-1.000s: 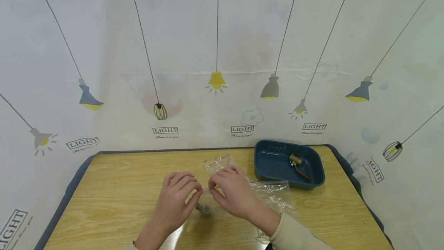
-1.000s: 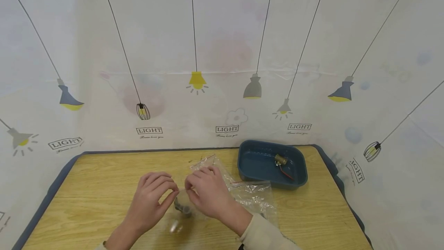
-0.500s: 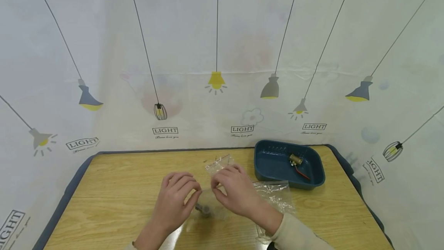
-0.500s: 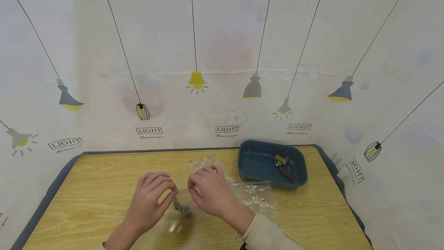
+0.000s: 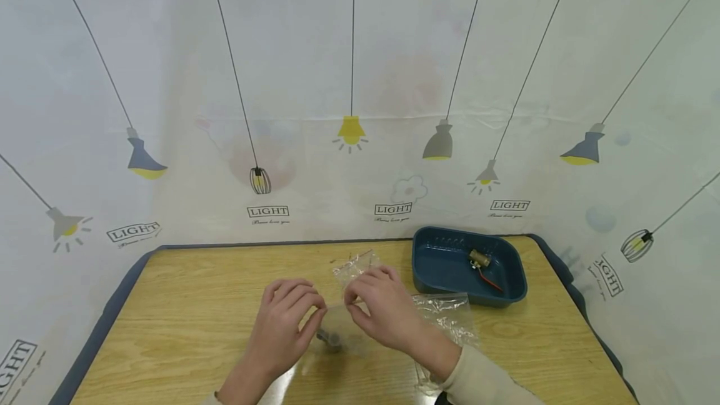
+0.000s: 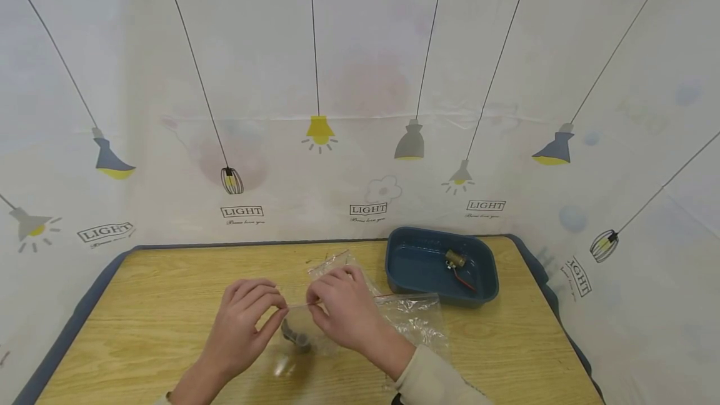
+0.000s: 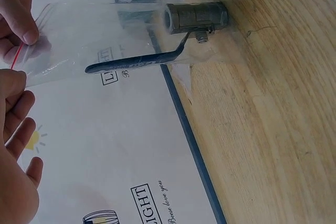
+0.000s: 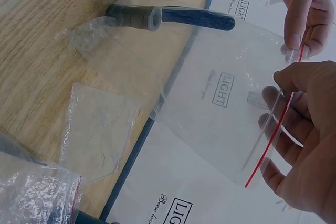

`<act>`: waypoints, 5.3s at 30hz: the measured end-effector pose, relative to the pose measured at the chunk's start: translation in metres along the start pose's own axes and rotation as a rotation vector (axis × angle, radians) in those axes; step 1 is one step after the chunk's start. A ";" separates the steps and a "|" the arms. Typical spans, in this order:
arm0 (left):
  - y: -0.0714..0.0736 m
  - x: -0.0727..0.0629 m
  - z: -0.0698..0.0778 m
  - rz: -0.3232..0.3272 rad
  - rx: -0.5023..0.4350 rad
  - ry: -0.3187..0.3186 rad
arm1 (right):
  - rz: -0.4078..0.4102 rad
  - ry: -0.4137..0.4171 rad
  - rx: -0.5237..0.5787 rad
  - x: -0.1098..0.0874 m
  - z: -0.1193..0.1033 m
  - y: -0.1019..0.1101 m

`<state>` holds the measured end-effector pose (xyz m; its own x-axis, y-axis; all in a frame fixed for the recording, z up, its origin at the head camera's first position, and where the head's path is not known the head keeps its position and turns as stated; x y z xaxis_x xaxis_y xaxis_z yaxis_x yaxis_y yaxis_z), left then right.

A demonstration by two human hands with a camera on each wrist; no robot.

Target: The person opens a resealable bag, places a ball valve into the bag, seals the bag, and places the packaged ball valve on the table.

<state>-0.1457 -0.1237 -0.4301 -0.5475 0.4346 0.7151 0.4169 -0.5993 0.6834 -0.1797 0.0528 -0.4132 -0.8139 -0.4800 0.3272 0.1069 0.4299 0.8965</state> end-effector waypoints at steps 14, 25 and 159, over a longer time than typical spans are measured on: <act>0.001 -0.002 -0.003 -0.014 0.037 0.024 | 0.032 0.021 -0.064 -0.002 0.006 0.000; 0.002 -0.002 -0.004 -0.001 0.038 0.021 | -0.001 0.003 -0.061 -0.003 0.009 0.000; 0.005 -0.010 -0.015 0.015 0.062 0.074 | 0.022 -0.076 -0.110 -0.012 0.042 0.015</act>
<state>-0.1490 -0.1408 -0.4360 -0.5919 0.3741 0.7140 0.4678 -0.5619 0.6822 -0.1921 0.0970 -0.4167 -0.8511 -0.4105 0.3272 0.1839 0.3507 0.9183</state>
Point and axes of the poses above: each hand's wrist, its own x-axis towards the middle knuckle, its own y-axis out of the back of the hand, z = x × y, the point moved 4 cm from there along x, towards the middle knuckle, and after that the axes turned 9 degrees about -y, right-handed, at the moved point
